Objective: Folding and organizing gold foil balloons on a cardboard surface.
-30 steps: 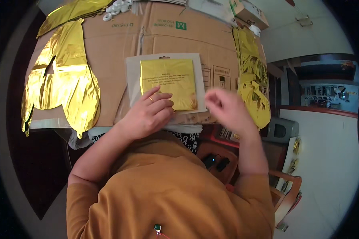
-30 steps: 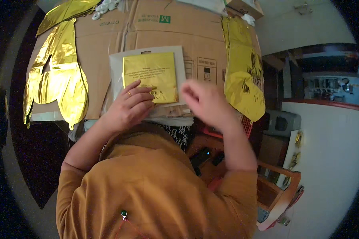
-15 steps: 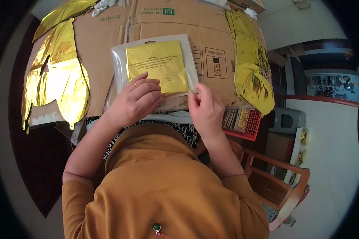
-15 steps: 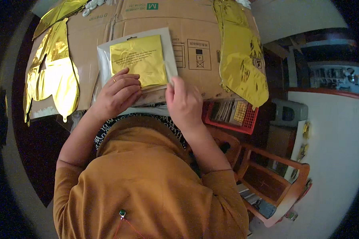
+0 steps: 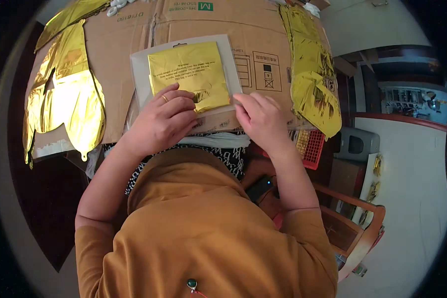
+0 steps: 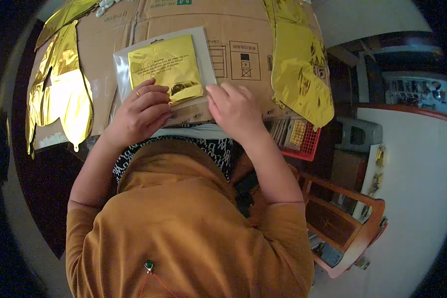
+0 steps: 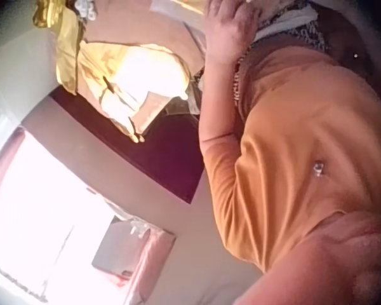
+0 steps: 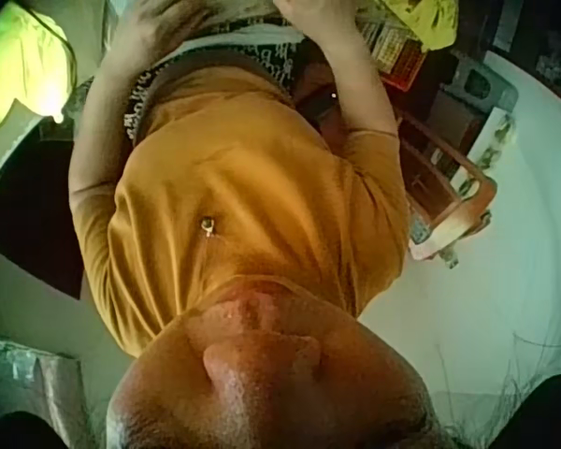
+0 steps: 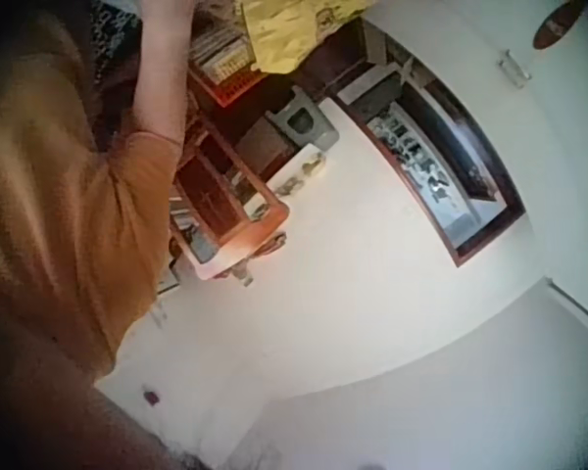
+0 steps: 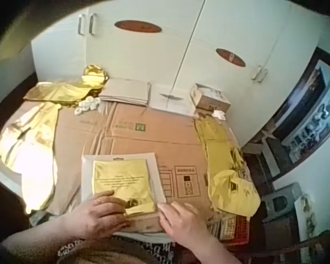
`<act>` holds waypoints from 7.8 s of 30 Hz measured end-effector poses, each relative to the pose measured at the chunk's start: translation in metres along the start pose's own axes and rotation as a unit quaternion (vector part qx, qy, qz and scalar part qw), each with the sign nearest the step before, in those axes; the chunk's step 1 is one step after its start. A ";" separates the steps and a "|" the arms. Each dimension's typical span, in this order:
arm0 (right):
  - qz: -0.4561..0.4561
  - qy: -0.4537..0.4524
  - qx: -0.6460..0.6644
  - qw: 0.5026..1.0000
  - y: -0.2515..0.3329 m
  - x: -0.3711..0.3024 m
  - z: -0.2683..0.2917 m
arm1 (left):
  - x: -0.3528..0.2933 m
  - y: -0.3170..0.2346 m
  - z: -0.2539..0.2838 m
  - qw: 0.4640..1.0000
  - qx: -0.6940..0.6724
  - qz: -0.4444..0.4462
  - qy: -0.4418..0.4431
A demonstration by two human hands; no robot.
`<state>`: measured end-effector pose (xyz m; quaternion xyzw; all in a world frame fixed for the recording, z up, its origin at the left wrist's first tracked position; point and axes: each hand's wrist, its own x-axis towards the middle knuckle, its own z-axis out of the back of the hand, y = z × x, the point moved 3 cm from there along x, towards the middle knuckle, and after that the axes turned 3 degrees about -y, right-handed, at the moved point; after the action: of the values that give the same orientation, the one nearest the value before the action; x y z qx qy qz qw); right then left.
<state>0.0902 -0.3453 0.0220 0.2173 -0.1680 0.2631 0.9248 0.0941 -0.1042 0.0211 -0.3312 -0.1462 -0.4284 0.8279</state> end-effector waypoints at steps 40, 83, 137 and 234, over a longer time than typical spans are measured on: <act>-0.026 0.061 0.109 0.992 0.004 -0.035 0.026 | 0.039 0.005 -0.037 0.979 -0.115 -0.109 0.131; 0.057 0.128 0.139 0.980 0.025 -0.022 0.030 | -0.157 -0.044 0.110 0.878 0.268 0.328 0.222; -0.051 0.036 -0.095 0.994 0.054 0.039 -0.051 | -0.005 -0.040 0.008 0.977 0.132 0.139 0.092; 0.252 0.201 0.133 0.937 0.195 0.231 -0.162 | -0.138 0.100 0.278 0.755 -0.143 0.518 -0.375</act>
<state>0.1990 -0.0206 0.0437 0.2312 0.0090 0.5458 0.8054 0.1046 0.2088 0.1114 -0.6053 -0.1879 0.2090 0.7447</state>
